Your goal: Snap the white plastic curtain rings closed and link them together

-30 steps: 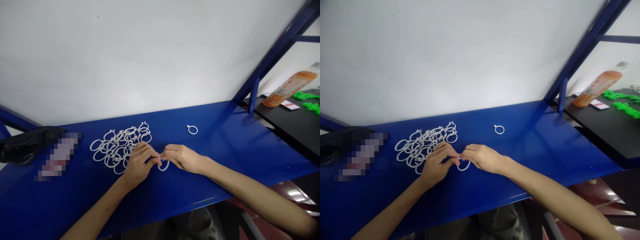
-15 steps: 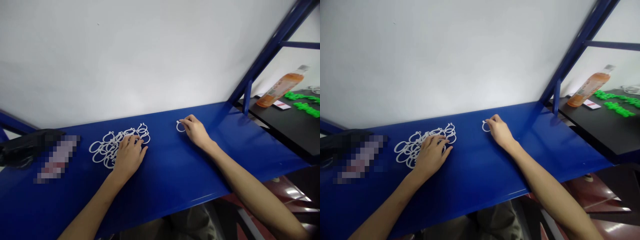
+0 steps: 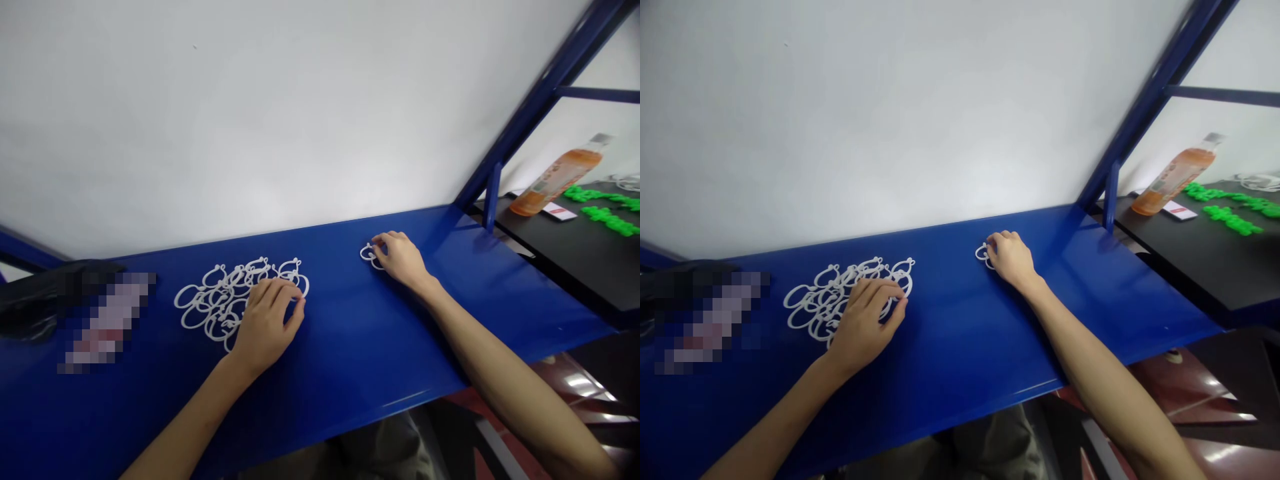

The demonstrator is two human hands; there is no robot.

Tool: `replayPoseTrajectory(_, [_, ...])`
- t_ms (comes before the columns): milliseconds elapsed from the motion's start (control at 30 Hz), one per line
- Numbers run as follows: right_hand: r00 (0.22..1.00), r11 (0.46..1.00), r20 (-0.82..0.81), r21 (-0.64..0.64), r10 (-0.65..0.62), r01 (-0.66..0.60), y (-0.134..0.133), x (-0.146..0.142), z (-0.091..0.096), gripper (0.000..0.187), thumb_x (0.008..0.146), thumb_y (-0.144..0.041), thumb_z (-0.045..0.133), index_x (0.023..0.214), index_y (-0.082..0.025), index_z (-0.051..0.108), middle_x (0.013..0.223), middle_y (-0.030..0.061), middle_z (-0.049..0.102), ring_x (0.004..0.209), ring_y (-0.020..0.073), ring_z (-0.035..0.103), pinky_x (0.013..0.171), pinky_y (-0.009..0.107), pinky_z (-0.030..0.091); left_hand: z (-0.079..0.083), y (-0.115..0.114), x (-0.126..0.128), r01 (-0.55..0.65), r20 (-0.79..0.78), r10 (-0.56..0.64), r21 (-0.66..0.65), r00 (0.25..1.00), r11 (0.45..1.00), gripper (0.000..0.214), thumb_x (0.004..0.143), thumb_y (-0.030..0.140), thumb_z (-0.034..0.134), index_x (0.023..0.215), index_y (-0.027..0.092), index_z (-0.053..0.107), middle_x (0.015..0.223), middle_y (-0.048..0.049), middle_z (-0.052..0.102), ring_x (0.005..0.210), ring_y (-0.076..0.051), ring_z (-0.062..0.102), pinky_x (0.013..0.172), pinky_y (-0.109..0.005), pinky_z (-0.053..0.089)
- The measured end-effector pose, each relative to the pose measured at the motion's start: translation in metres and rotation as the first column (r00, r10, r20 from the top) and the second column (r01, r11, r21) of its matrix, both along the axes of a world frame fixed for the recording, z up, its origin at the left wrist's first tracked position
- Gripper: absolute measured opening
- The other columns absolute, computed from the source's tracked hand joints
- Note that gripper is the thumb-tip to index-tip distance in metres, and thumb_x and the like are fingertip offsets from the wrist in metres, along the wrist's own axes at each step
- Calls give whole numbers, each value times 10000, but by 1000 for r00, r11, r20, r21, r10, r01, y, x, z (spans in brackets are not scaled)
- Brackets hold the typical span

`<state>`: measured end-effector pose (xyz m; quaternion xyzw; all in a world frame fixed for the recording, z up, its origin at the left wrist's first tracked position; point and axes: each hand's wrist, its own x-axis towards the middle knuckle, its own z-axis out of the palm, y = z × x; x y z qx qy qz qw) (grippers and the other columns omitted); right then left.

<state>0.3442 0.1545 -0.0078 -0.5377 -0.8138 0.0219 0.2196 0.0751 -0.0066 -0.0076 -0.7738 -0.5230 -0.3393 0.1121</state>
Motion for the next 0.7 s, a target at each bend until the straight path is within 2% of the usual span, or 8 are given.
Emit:
replayPoseTrajectory(133, [999,995,-14,84,46,-44,-4,-5,3,234,972,-267,531,1074,-160,713,1022,117,713,981,279,583,876,408,495,0,-1,3,73,11,-74,50,997,996,83,910,110,590,933,189,579,921,-39,672,929,-200,587,882,-380,487])
replayPoseTrajectory(200, [987,985,-77,118,139,-130,-14,-11,7,252,996,-306,520,1072,-162,712,1019,115,715,990,277,590,911,422,487,1,-2,5,103,-20,-102,84,995,991,97,902,102,609,939,189,585,906,-35,675,918,-196,594,880,-374,491])
replayPoseTrajectory(267, [939,958,-187,73,288,-279,-29,-21,12,270,1012,-357,516,1088,-178,703,1022,97,722,965,249,622,915,408,494,2,-3,7,134,-80,-126,114,989,984,111,895,100,631,958,185,600,902,-36,680,905,-195,600,873,-375,494])
replayPoseTrajectory(367, [780,822,-406,-111,476,-559,-59,-39,14,284,1011,-401,531,1160,-194,657,991,55,731,850,182,670,813,333,534,3,-5,9,192,-190,-163,146,968,971,139,885,87,649,988,177,628,907,-41,695,889,-199,610,861,-381,498])
replayPoseTrajectory(433, [686,726,-528,-176,500,-665,-75,-48,12,294,1001,-401,549,1192,-188,616,893,22,719,762,150,669,728,289,540,4,-7,11,222,-228,-183,161,956,962,146,878,78,656,983,179,644,906,-39,703,879,-201,609,857,-381,500])
replayPoseTrajectory(467, [658,705,-571,-184,491,-685,-82,-52,9,287,999,-390,551,1194,-185,598,846,7,706,728,140,663,698,275,538,4,-7,11,231,-236,-188,167,953,959,146,875,76,661,975,181,649,900,-35,703,876,-202,605,858,-381,499])
replayPoseTrajectory(600, [630,729,-639,-154,442,-667,-91,-57,3,190,1002,-306,531,1147,-190,572,801,-8,688,693,124,659,655,253,536,4,-10,14,242,-224,-199,188,954,952,172,881,121,680,1038,181,644,923,-43,680,893,-200,599,860,-368,507])
replayPoseTrajectory(700, [645,741,-602,-127,471,-659,-90,-55,5,145,999,-270,536,1106,-194,599,856,17,715,737,131,679,669,255,543,4,-12,14,152,-62,-141,232,988,961,262,914,231,670,1158,170,596,1056,-95,632,984,-206,604,862,-346,527])
